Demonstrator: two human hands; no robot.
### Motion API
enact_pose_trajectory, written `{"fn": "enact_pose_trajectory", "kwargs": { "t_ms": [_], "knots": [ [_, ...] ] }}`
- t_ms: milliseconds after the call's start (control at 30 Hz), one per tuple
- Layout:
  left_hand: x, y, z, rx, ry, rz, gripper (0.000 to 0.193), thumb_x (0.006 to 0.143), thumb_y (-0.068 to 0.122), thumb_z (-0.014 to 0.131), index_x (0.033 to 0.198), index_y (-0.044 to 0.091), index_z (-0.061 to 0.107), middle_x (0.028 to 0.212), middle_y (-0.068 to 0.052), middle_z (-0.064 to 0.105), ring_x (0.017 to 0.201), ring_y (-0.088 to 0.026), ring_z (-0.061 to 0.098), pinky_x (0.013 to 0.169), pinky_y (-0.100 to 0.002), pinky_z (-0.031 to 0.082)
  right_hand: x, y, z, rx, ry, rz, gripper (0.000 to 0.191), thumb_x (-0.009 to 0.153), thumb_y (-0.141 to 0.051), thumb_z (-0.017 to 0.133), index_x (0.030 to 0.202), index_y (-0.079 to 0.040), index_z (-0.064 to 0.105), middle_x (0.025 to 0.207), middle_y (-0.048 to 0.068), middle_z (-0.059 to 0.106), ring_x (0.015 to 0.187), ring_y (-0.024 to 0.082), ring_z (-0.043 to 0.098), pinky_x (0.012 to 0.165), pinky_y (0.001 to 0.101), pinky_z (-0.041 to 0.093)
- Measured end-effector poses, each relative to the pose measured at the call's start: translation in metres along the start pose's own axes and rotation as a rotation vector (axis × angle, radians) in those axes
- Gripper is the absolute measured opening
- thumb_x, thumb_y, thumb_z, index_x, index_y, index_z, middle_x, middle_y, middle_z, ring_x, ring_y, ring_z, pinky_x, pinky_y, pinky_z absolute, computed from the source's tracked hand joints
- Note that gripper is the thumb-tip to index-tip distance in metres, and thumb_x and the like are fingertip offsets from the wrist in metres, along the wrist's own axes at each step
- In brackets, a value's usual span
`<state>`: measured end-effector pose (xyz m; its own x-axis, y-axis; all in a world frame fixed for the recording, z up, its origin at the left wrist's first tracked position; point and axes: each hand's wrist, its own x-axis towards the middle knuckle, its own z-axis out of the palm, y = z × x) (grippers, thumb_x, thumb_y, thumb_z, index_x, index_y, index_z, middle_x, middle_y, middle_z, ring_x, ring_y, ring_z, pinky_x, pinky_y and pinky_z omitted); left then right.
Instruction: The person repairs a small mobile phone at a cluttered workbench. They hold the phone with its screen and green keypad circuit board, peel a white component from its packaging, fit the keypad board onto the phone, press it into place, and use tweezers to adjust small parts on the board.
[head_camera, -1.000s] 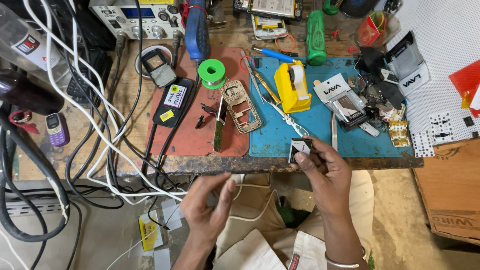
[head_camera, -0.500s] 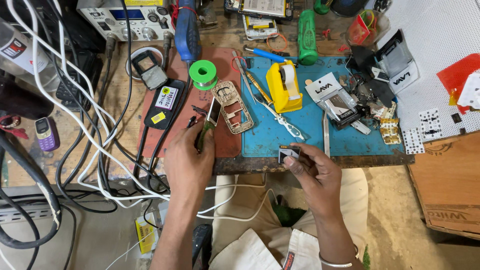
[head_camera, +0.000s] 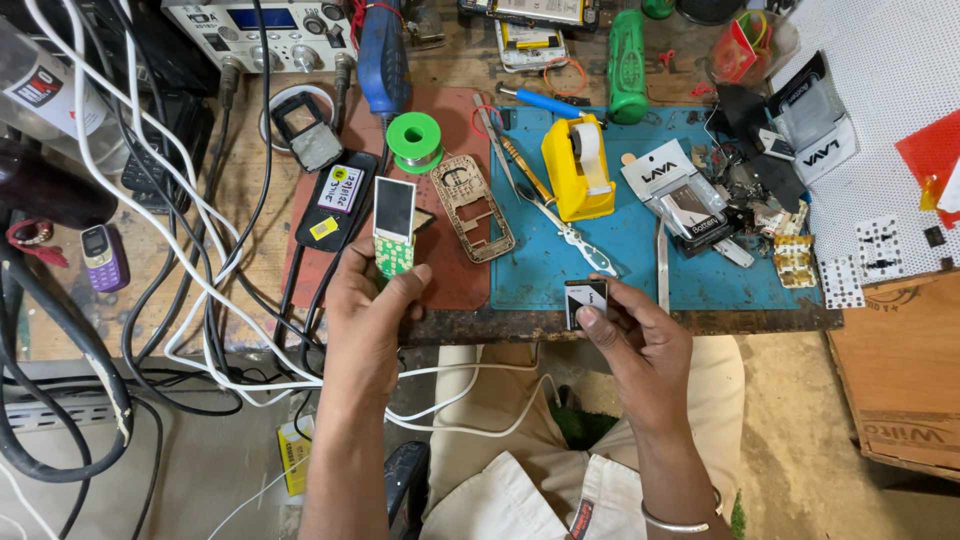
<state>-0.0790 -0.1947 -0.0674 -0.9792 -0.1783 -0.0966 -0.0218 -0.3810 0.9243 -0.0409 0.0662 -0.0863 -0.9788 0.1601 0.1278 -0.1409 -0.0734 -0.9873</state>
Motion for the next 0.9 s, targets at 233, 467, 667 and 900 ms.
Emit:
{"fn": "enact_pose_trajectory", "kwargs": {
  "t_ms": [233,467,667,900],
  "knots": [
    [-0.014,0.008,0.012,0.419,-0.003,0.295,0.036,0.094,0.012,0.071,0.125,-0.003,0.062,0.098,-0.003,0.064,0.087,-0.011,0.059,0.076,-0.025,0.048,-0.001,-0.003,0.002,0.007,-0.001,0.019,0.038,0.093,-0.003,0.073,0.130,0.005,0.065,0.110,0.009,0.074,0.097,0.011,0.070,0.083,0.0268,0.060],
    [-0.025,0.032,0.023,0.824,0.030,0.365,0.040,0.101,0.028,0.068,0.128,-0.001,0.069,0.090,-0.014,0.065,0.081,-0.024,0.066,0.074,-0.036,0.050,-0.004,-0.006,0.003,-0.014,-0.003,0.021,0.039,0.093,-0.004,0.073,0.130,0.006,0.065,0.112,0.010,0.073,0.099,0.012,0.069,0.084,0.0265,0.059],
    [-0.030,0.041,0.027,0.894,0.140,0.470,0.026,0.096,0.020,0.074,0.118,0.006,0.075,0.090,-0.012,0.070,0.072,-0.025,0.069,0.066,-0.036,0.052,-0.008,-0.008,0.003,-0.009,-0.003,0.025,0.038,0.093,-0.003,0.072,0.129,0.005,0.065,0.112,0.009,0.074,0.099,0.012,0.069,0.084,0.0263,0.059],
    [-0.030,0.049,0.016,1.000,0.154,0.722,0.030,0.093,0.010,0.076,0.122,0.004,0.072,0.108,-0.016,0.067,0.088,-0.029,0.070,0.073,-0.036,0.055,-0.011,-0.009,0.005,-0.021,-0.009,-0.006,0.037,0.093,-0.002,0.073,0.129,0.006,0.065,0.112,0.010,0.074,0.099,0.012,0.069,0.084,0.0259,0.059]
  ]
}}
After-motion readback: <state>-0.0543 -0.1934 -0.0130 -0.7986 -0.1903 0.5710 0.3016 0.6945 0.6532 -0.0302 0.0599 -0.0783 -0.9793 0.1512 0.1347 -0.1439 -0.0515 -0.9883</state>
